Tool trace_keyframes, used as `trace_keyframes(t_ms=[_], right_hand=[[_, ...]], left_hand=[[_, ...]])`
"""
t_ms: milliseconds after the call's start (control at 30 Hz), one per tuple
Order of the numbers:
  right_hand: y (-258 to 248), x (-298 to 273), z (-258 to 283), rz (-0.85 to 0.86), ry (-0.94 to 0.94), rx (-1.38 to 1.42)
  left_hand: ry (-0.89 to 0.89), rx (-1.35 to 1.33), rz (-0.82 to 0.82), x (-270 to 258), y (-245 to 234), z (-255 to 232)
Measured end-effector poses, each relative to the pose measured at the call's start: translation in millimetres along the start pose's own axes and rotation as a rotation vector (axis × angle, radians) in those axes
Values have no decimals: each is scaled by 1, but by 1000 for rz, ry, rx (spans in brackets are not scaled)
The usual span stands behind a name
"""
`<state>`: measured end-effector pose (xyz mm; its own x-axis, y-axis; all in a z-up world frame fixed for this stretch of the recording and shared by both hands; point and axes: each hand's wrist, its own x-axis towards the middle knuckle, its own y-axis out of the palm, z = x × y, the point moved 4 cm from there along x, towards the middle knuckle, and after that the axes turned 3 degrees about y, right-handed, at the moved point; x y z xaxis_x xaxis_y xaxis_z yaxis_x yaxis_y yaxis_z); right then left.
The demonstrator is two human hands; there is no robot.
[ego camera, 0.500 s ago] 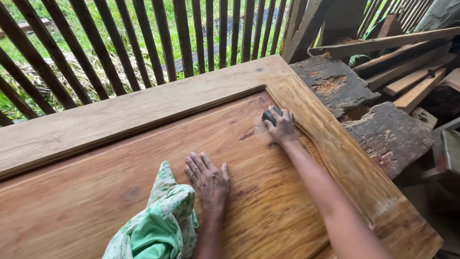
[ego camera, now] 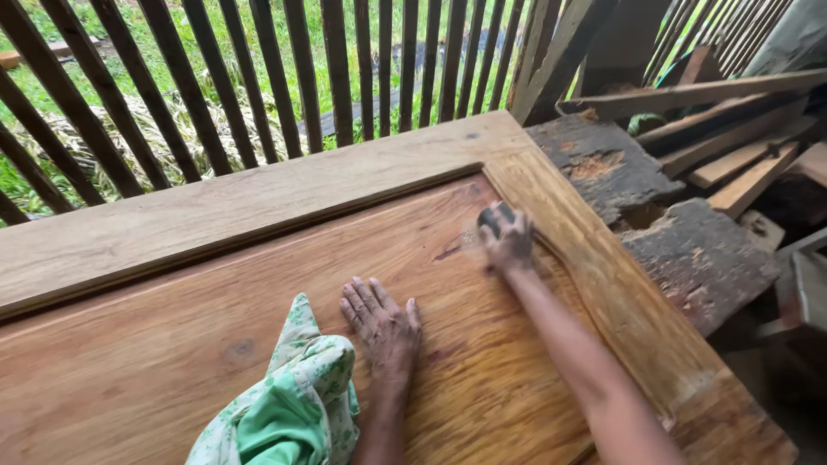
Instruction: Sanding the surface of a wooden door using sandpaper and wiping it with a cloth.
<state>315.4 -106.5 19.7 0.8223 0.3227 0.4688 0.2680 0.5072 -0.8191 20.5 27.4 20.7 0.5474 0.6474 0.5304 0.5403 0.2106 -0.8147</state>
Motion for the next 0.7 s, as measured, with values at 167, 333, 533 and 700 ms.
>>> trace_keyframes(t_ms=[167,333,533,700], right_hand=[[23,5,-20,40,-88,-19],[-8,-18,16,-82,-1,-78],[9,-3,8,78,-156,15],[12,1,-2,-36,27,-45]], left_hand=[[9,-9,-7,-2,-2,0],[9,-33,-7,-3,-5,2],[22,-37,-28,3,-3,1],[25,-12,-27,3,-4,0]])
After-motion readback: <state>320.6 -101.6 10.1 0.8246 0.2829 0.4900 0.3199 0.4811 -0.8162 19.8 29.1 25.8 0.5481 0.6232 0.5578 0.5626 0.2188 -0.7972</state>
